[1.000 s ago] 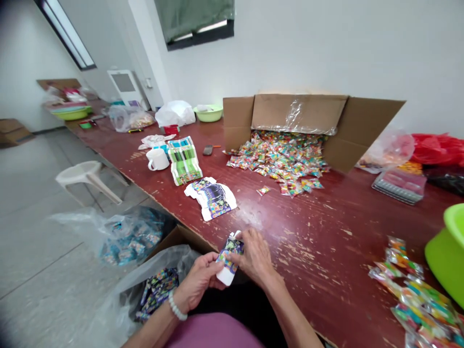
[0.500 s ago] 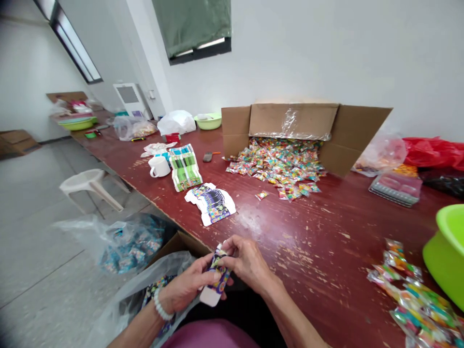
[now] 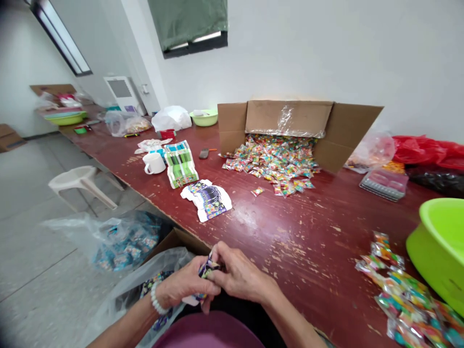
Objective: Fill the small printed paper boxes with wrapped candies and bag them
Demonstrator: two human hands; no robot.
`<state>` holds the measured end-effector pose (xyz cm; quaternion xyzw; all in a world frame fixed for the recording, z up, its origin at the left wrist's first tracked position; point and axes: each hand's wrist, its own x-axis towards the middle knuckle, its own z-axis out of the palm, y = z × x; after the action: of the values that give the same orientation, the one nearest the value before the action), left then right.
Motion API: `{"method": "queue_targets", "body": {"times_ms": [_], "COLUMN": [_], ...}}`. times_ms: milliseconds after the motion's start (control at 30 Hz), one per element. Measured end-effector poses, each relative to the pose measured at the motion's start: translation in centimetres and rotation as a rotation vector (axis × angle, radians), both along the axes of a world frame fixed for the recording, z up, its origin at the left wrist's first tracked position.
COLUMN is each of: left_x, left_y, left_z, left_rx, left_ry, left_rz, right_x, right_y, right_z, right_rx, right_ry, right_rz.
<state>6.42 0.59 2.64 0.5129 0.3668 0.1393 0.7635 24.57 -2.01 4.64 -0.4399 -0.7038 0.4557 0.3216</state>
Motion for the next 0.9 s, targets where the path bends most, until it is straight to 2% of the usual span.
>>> {"method": "queue_targets", "body": {"times_ms": [67,167,233,300,367,467,533,667,767,900], "left_x": [0.2,0.7,1.0,1.1,0.9,0.4,0.1,0.4,0.7,0.5], "left_y": [-0.1,-0.1,-0.1,0.0,0.1,0.1,-0.1,-0.9,-1.2,-0.8], "left_z": [0.1,0.4,0.7,0.9,1.0,0.8,0.5,0.3,0.6,0.6], "left_rx": [0.049,0.085,0.06,0.079,0.147,0.202,0.218,0.302,0.313,0.288], "left_ry": [0.053,0.049,0.018,0.0,-0.025,-0.084,-0.081,-0.087,-0.103,-0.087], "left_rz": [0.075,0.285,0.362,0.365,0.338,0.363,0.467,0.67,0.678,0.602], "right_x": [-0.5,-1.5,-1.9,-1.9,-1.6,-1.0,-0.9,-2.0,-3.1,-2.9], "right_y": [0.2,0.6,1.0,1.3,1.6,2.0,2.1,2.0,1.6,1.5], "right_z": [-0.5,-1.2,-1.5,-1.7,-1.7,-1.8,-1.9,-2.1,-2.5,-3.0], "right_rx": [0.014,0.11,0.054,-0.088,-0.162,-0.143,-0.143,-0.19,-0.157,-0.071], "right_ry": [0.069,0.081,0.122,0.217,0.269,0.254,0.293,0.555,0.653,0.546], "right_rz": [-0.071,-0.393,-0.479,-0.455,-0.457,-0.497,-0.493,-0.523,-0.531,-0.526]}}
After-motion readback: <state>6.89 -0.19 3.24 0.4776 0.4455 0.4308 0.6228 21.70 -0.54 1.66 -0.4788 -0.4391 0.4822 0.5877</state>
